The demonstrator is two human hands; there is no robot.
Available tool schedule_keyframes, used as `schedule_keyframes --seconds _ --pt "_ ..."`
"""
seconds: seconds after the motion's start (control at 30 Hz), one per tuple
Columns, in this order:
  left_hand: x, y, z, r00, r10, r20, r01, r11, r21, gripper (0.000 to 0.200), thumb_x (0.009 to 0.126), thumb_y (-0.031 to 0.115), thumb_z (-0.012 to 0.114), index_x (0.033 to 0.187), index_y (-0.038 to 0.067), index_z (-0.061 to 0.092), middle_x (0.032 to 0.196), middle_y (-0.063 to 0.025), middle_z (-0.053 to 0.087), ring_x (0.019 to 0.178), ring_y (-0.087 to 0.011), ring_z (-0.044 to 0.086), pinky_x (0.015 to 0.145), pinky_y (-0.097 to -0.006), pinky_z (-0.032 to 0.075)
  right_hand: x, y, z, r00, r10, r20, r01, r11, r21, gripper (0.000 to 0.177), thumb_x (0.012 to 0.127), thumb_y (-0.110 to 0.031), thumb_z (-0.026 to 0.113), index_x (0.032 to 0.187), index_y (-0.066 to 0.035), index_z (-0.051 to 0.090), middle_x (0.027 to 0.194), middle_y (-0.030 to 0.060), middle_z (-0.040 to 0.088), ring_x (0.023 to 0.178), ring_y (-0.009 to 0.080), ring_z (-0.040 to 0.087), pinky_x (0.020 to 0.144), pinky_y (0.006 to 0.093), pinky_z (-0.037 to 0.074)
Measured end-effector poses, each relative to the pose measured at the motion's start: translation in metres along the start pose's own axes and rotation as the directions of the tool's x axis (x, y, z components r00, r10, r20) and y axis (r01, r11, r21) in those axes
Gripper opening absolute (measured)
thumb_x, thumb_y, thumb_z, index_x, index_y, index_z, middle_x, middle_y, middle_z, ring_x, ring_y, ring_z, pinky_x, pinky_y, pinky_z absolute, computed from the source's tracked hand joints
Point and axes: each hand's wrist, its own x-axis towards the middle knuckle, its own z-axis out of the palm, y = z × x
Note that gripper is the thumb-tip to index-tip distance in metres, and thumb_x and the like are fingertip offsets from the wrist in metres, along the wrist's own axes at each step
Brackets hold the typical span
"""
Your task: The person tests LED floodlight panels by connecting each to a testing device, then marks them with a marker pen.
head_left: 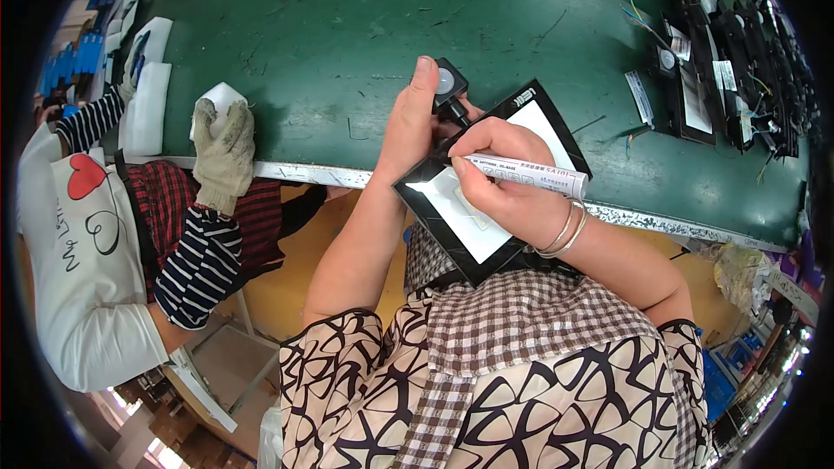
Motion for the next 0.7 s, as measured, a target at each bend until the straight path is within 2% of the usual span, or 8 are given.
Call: schedule_keyframes --seconds 0.13,0.23,0.33,0.43,0.47,0.6,0.7 --pt "0.000 -0.002 -0.004 0.999 -0.023 0.025 0.023 1.000 -0.007 0.064 0.087 0.065 0.038 0.081 0.004 0.054 0.069 -0.0079 0.060 0.056 -0.0102 0.056 0.049 -0.0198 0.044 0.000 0.001 0.001 1.000 -0.024 0.008 0.024 0.999 -0.040 0.009 0.072 -0.007 0.063 0.074 -0.009 0.055 0.059 0.0045 0.055 0.055 0.0230 0.053 0.051 0.0334 0.041" --pt "0.000 -0.001 -0.001 1.000 0.013 0.001 -0.013 1.000 0.001 0.063 0.088 0.065 0.038 0.081 0.004 0.054 0.069 -0.0078 0.060 0.056 -0.0105 0.056 0.048 -0.0197 0.044 0.002 -0.001 0.003 0.992 -0.129 -0.008 0.127 0.980 -0.154 0.010 0.071 -0.007 0.063 0.074 -0.009 0.054 0.059 0.0047 0.054 0.055 0.0233 0.054 0.052 0.0335 0.042" --pt "0.000 -0.004 -0.004 1.000 0.010 0.029 -0.009 1.000 -0.012 0.062 0.089 0.063 0.038 0.081 0.003 0.054 0.070 -0.0085 0.060 0.056 -0.0115 0.057 0.049 -0.0198 0.044 0.001 0.000 0.003 0.984 -0.176 -0.039 0.163 0.959 -0.232 0.009 0.072 -0.007 0.063 0.075 -0.008 0.055 0.061 0.0055 0.055 0.055 0.0238 0.054 0.053 0.0342 0.043" --pt "-0.001 -0.007 -0.002 0.997 0.080 0.014 -0.080 0.997 -0.015 0.061 0.090 0.061 0.038 0.081 0.003 0.054 0.070 -0.0094 0.061 0.057 -0.0130 0.058 0.050 -0.0206 0.046 -0.007 0.007 0.000 0.994 -0.005 -0.108 -0.003 0.997 -0.074 0.009 0.072 -0.006 0.064 0.077 -0.007 0.056 0.063 0.0060 0.056 0.055 0.0213 0.054 0.053 0.0322 0.043" --pt "-0.001 -0.008 -0.002 0.997 0.072 0.019 -0.072 0.997 -0.020 0.062 0.090 0.061 0.038 0.081 0.003 0.054 0.070 -0.0098 0.061 0.057 -0.0134 0.059 0.050 -0.0211 0.047 -0.012 0.008 -0.002 0.989 0.036 -0.142 -0.033 0.999 0.021 0.009 0.074 -0.004 0.063 0.079 -0.005 0.057 0.065 0.0043 0.055 0.055 0.0138 0.053 0.053 0.0268 0.042" --pt "-0.004 -0.012 -0.004 0.997 0.061 0.041 -0.060 0.998 -0.020 0.063 0.089 0.062 0.038 0.080 0.001 0.054 0.072 -0.0112 0.061 0.059 -0.0148 0.060 0.052 -0.0229 0.049 -0.024 0.014 -0.013 0.957 0.161 -0.243 -0.105 0.967 0.231 0.005 0.079 0.000 0.060 0.082 -0.003 0.056 0.070 -0.0016 0.053 0.060 0.0036 0.046 0.053 0.0199 0.038" --pt "-0.004 -0.017 -0.008 0.997 0.048 0.064 -0.047 0.999 -0.010 0.061 0.087 0.064 0.041 0.084 0.003 0.054 0.073 -0.0106 0.060 0.061 -0.0148 0.058 0.056 -0.0259 0.050 -0.029 0.016 -0.023 0.944 0.143 -0.296 -0.064 0.963 0.263 0.005 0.081 0.000 0.059 0.083 -0.003 0.055 0.072 -0.0024 0.052 0.062 0.0030 0.046 0.055 0.0189 0.037"
